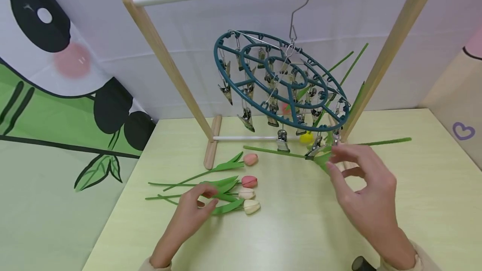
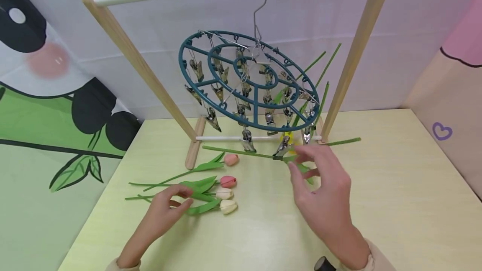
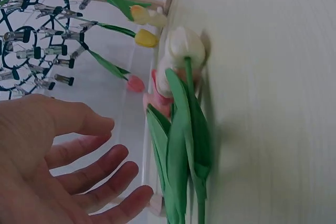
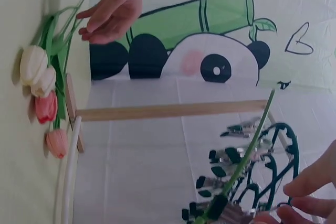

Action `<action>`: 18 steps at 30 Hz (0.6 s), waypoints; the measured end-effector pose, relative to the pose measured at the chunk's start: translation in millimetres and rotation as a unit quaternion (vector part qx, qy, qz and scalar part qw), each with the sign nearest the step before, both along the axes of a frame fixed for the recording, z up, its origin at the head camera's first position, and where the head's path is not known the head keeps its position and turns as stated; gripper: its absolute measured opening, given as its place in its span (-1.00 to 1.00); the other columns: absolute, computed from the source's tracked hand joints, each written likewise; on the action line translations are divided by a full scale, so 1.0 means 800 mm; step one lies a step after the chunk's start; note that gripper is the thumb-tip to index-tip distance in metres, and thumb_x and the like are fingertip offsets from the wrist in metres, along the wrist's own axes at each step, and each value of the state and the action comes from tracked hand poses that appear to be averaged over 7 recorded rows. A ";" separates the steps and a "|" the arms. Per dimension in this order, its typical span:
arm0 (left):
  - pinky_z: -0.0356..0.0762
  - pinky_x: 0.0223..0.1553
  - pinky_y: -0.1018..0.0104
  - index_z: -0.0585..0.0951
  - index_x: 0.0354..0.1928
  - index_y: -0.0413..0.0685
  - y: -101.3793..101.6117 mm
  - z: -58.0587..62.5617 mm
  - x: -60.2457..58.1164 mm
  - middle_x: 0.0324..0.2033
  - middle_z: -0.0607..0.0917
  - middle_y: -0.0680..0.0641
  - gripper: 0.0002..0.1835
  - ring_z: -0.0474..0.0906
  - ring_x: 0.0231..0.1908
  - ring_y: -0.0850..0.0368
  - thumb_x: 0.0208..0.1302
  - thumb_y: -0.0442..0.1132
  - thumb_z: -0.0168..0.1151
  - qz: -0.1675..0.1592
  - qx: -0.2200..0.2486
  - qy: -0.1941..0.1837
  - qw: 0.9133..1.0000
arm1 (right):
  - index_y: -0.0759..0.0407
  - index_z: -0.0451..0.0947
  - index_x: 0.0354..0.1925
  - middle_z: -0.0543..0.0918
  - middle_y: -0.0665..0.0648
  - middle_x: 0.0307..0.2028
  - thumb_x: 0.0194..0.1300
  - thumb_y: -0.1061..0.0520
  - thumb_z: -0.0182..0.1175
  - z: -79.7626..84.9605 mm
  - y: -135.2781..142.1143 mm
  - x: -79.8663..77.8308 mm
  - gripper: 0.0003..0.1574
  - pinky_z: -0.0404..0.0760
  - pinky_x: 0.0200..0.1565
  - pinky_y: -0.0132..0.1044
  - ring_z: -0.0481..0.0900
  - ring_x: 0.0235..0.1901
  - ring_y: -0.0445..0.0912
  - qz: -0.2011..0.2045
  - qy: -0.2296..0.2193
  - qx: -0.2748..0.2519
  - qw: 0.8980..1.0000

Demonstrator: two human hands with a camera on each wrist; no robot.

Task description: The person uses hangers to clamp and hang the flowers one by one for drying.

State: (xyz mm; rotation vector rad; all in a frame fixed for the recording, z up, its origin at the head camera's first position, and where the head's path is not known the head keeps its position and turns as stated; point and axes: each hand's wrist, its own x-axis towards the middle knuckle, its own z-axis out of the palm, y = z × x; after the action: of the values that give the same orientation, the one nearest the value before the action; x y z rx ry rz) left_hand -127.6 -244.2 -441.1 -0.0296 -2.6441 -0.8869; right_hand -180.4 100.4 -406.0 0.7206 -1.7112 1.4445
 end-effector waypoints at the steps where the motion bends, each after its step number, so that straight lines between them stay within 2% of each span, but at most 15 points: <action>1: 0.59 -0.34 0.33 0.65 -0.24 -0.05 -0.004 -0.001 0.001 -0.29 0.67 0.00 -0.80 0.57 -0.22 0.07 0.08 -0.43 0.34 0.005 -0.004 -0.006 1.000 | 0.30 0.60 -0.12 0.64 0.13 -0.24 -0.05 0.54 0.28 -0.003 -0.007 0.005 -0.55 0.55 -0.34 -0.59 0.59 -0.29 -0.25 0.011 0.013 -0.001 1.000; 4: 0.59 -0.33 0.30 0.65 -0.24 -0.06 -0.016 -0.005 0.001 -0.30 0.68 0.02 -0.80 0.55 -0.20 0.05 0.08 -0.44 0.33 0.021 -0.013 -0.017 1.000 | 0.28 0.60 -0.13 0.67 0.11 -0.24 -0.02 0.48 0.31 -0.013 -0.034 0.018 -0.58 0.57 -0.39 -0.53 0.60 -0.30 -0.21 0.038 0.020 0.047 0.998; 6: 0.59 -0.33 0.31 0.64 -0.23 -0.07 -0.023 -0.007 0.000 -0.29 0.68 0.02 -0.80 0.55 -0.20 0.05 0.09 -0.44 0.33 0.028 -0.017 -0.024 0.999 | 0.22 0.55 0.02 0.66 0.07 -0.13 0.02 0.40 0.34 -0.019 -0.054 0.023 -0.47 0.60 -0.39 -0.47 0.61 -0.23 -0.18 0.051 -0.014 0.092 0.994; 9: 0.59 -0.34 0.37 0.64 -0.22 -0.11 -0.030 -0.012 -0.002 -0.29 0.68 -0.01 -0.81 0.55 -0.19 0.05 0.10 -0.43 0.32 0.032 -0.018 -0.035 0.999 | 0.14 0.34 0.28 0.57 0.03 0.05 0.10 0.26 0.35 -0.024 -0.076 0.026 -0.23 0.62 -0.33 -0.37 0.57 -0.04 -0.15 0.044 -0.088 0.155 0.983; 11: 0.58 -0.34 0.40 0.63 -0.22 -0.13 -0.034 -0.016 -0.003 -0.28 0.67 -0.03 -0.82 0.55 -0.19 0.04 0.10 -0.43 0.31 0.035 -0.015 -0.043 0.998 | 0.13 0.18 0.38 0.51 0.07 0.14 0.13 0.20 0.35 -0.025 -0.085 0.025 -0.09 0.63 -0.28 -0.30 0.55 -0.01 -0.11 0.041 -0.124 0.178 0.975; 13: 0.59 -0.33 0.39 0.63 -0.23 -0.14 -0.037 -0.020 -0.005 -0.28 0.67 -0.04 -0.82 0.55 -0.19 0.03 0.09 -0.44 0.31 0.039 -0.016 -0.046 0.998 | 0.15 0.03 0.44 0.45 0.12 0.21 0.15 0.16 0.34 -0.025 -0.090 0.023 0.01 0.62 -0.26 -0.24 0.57 -0.04 -0.07 0.039 -0.137 0.194 0.971; 18: 0.60 -0.21 0.22 0.64 -0.24 -0.13 -0.044 -0.026 -0.006 -0.28 0.67 -0.03 -0.81 0.56 -0.19 0.04 0.08 -0.45 0.31 0.046 -0.038 -0.045 0.997 | 0.16 -0.17 0.47 0.25 0.18 0.35 0.18 0.11 0.32 -0.023 -0.091 0.022 0.13 0.61 -0.24 -0.10 0.60 -0.09 -0.01 0.026 -0.138 0.209 0.968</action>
State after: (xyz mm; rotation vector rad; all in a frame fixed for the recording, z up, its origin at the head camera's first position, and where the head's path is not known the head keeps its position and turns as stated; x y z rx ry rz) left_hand -132.3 -279.2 -461.7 0.1155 -2.7364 -0.7743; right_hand -163.0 27.4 -424.5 0.8177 -2.2694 1.2757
